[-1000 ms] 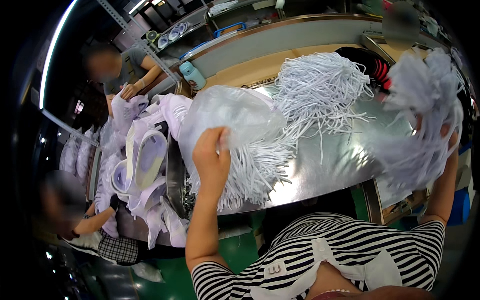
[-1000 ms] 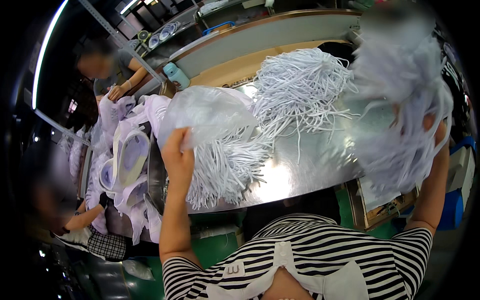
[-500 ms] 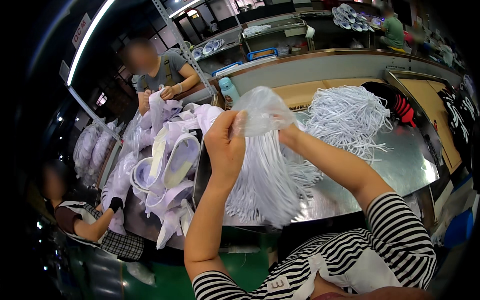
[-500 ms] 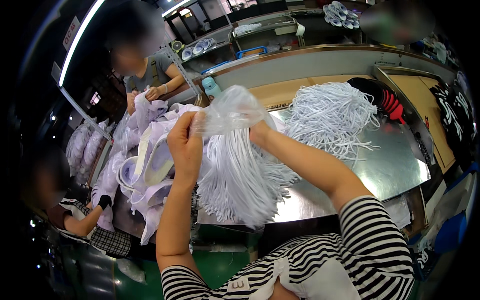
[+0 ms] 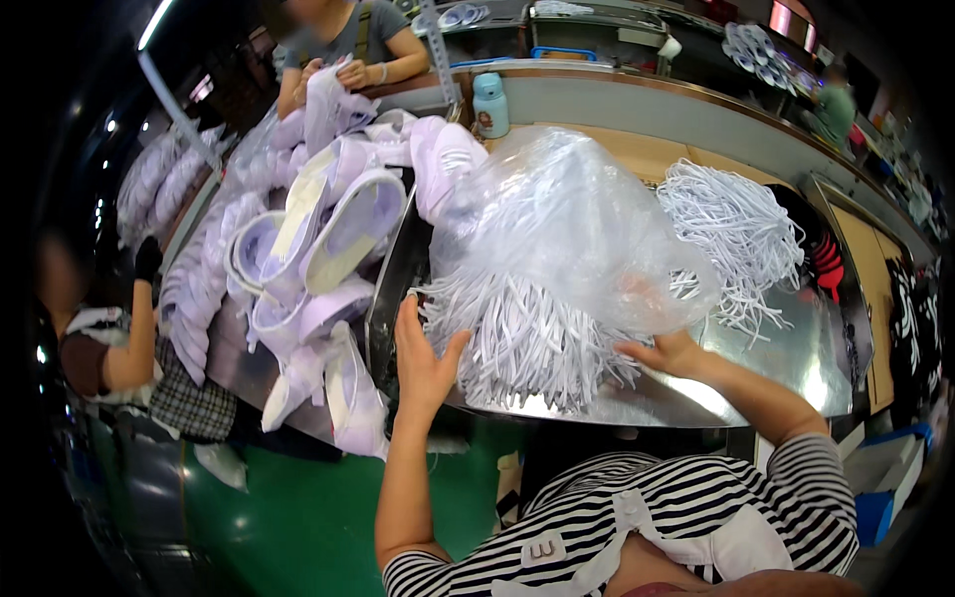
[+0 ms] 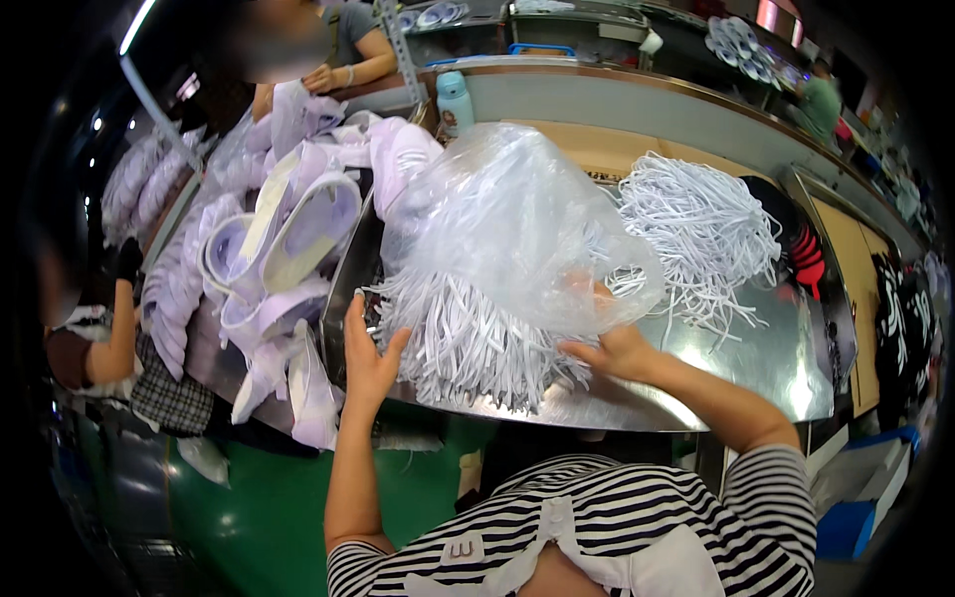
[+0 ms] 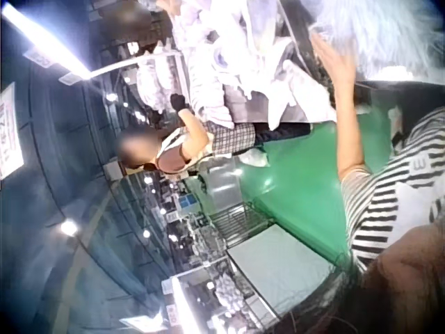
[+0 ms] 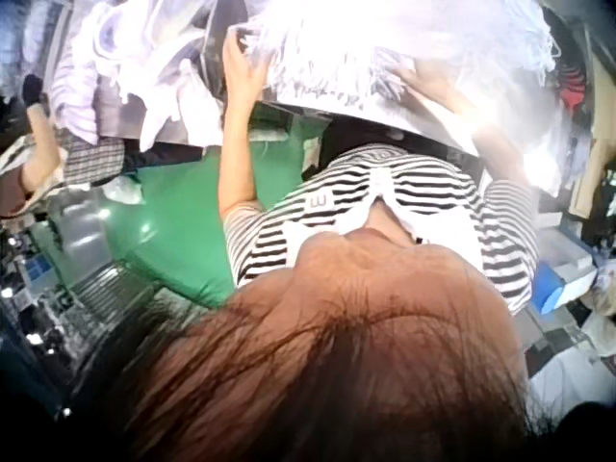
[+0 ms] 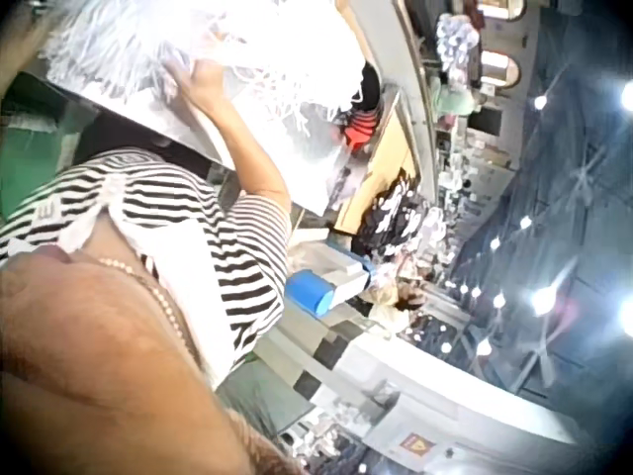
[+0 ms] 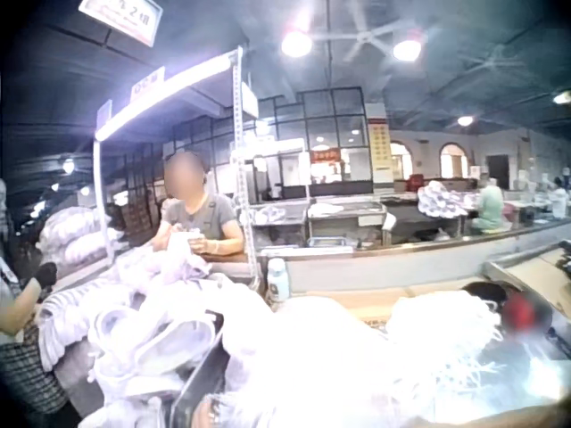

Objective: The person gathers groups of white shoelaces from a table, aligns them, and places them into plastic bags.

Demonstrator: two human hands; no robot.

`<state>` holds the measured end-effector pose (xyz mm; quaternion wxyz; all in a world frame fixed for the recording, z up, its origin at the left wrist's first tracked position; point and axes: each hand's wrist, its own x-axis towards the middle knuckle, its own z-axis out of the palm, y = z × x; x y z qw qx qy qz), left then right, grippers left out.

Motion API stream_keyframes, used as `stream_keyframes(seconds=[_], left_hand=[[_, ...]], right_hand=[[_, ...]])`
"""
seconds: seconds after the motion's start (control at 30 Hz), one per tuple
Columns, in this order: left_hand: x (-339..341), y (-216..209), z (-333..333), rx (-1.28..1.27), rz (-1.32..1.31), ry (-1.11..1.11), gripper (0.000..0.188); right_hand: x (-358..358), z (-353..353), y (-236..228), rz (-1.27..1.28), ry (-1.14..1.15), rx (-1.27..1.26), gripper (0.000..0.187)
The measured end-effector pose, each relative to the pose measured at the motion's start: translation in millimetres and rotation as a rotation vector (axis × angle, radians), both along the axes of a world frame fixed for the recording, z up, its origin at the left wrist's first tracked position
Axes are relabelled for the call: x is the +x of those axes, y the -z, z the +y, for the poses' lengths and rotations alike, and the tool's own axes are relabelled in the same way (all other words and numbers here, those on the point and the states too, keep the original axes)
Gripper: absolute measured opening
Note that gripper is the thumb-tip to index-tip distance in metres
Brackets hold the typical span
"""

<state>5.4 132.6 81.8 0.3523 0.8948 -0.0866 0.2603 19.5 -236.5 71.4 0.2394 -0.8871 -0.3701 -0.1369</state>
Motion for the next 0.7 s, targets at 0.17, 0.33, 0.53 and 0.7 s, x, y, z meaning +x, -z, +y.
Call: stream_keyframes(seconds=[0.17, 0.33, 0.53, 0.7], left_hand=[[-11, 67, -17, -0.055, 0.276, -0.053, 0.089], [-45, 52, -104, -0.440, 0.331, 0.052, 0.079], [-42, -3, -133, -0.441, 0.111, 0.111, 0.081], [-35, -43, -173, 0.001, 0.093, 0.088, 0.077]], right_hand=[[-15, 36, 10, 0.391, 0.212, -0.223, 0.092], [8, 25, 83, 0.535, 0.174, 0.150, 0.088], [-7, -8, 6, 1.284, -0.329, 0.906, 0.059], [-16, 27, -62, 1.446, -0.028, 0.999, 0.060]])
